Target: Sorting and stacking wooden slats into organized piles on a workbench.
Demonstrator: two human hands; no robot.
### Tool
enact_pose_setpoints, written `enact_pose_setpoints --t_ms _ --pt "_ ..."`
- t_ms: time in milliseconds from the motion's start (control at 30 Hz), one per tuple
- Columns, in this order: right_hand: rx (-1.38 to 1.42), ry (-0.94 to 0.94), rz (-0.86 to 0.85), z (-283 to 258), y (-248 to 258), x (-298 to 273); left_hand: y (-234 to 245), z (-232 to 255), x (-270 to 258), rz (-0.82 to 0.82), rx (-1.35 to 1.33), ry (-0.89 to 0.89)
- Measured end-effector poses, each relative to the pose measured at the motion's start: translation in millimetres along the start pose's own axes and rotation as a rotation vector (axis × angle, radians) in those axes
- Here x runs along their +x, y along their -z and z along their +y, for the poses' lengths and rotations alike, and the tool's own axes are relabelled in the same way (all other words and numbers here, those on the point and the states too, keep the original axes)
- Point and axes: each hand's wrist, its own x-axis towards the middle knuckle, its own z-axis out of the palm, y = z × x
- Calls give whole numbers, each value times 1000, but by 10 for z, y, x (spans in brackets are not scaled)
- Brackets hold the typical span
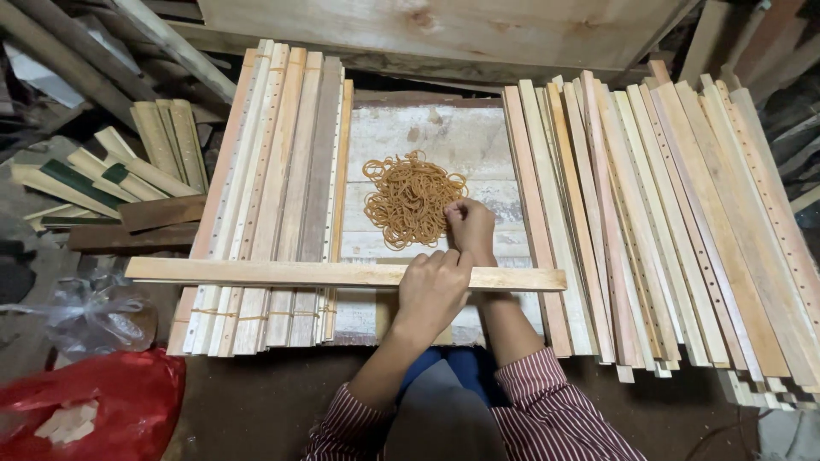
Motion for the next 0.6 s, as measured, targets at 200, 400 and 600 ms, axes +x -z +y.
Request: enact_pose_setpoints --t_ms 200,400,600 --pt "-40 86 -12 -119 111 -136 -44 -3 32 31 -2 18" --pt "95 63 92 -295 549 -318 125 11 99 17 -23 36" --pt "941 -248 -72 170 719 -209 -38 -26 108 -1 -28 33"
